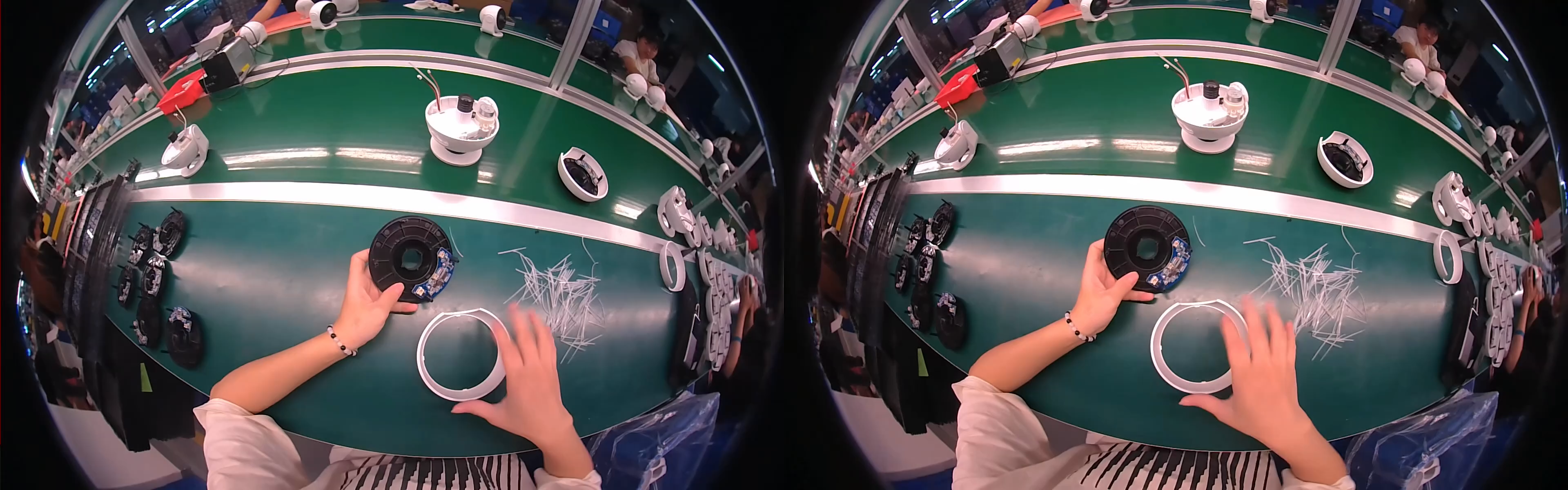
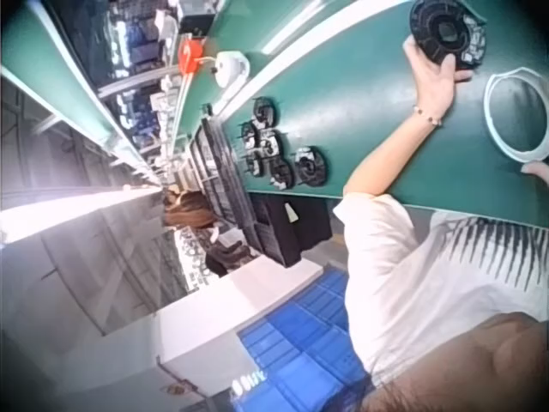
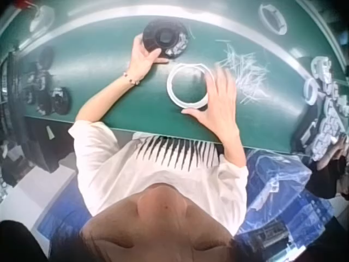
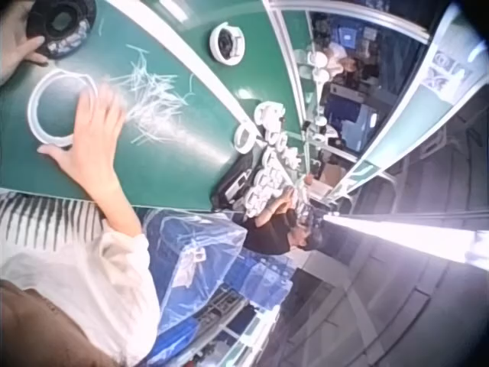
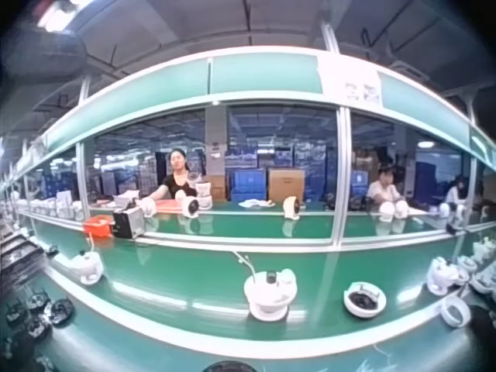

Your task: Assembling electronic camera units by fitting sensor modules into housing components on a production line.

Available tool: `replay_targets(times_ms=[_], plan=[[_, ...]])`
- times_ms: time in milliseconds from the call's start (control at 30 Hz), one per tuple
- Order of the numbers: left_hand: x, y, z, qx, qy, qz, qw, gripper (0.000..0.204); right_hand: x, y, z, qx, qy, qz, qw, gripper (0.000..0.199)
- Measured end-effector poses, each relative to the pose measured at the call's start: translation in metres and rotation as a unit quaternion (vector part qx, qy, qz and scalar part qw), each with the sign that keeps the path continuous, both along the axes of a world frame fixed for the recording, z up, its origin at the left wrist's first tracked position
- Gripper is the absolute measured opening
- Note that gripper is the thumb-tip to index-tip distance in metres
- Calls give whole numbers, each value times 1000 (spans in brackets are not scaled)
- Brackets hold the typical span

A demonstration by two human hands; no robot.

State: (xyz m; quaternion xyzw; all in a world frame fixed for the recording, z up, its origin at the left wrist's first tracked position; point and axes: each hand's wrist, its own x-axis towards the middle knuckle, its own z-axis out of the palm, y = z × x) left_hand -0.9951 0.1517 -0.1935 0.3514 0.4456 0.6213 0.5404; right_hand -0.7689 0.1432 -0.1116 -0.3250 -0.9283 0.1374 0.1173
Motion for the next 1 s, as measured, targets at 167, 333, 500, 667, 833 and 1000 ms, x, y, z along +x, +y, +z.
replay_targets(times_ms=[167,333,500,667,833,1000], plan=[[-6,-3,0,19,-13,-18,1000,45,-35,-10,-22,-65,-29,-98,993,107],[-8,-9,-1,39,-25,18,999,43,-24,0,-14,-93,113,-114,983,103],[15,-20,6,64,-39,-17,997,74,-50,1,-28,-282,513,-159,795,112],[6,-38,9,135,-52,-269,952,85,-72,3,-39,-277,466,-144,828,117],[-30,-27,10,-55,-381,-389,837,76,-82,-3,-29,-245,345,-90,902,121],[-41,-29,23,-164,-349,-243,890,67,-104,-9,-19,-190,306,-83,929,120]])
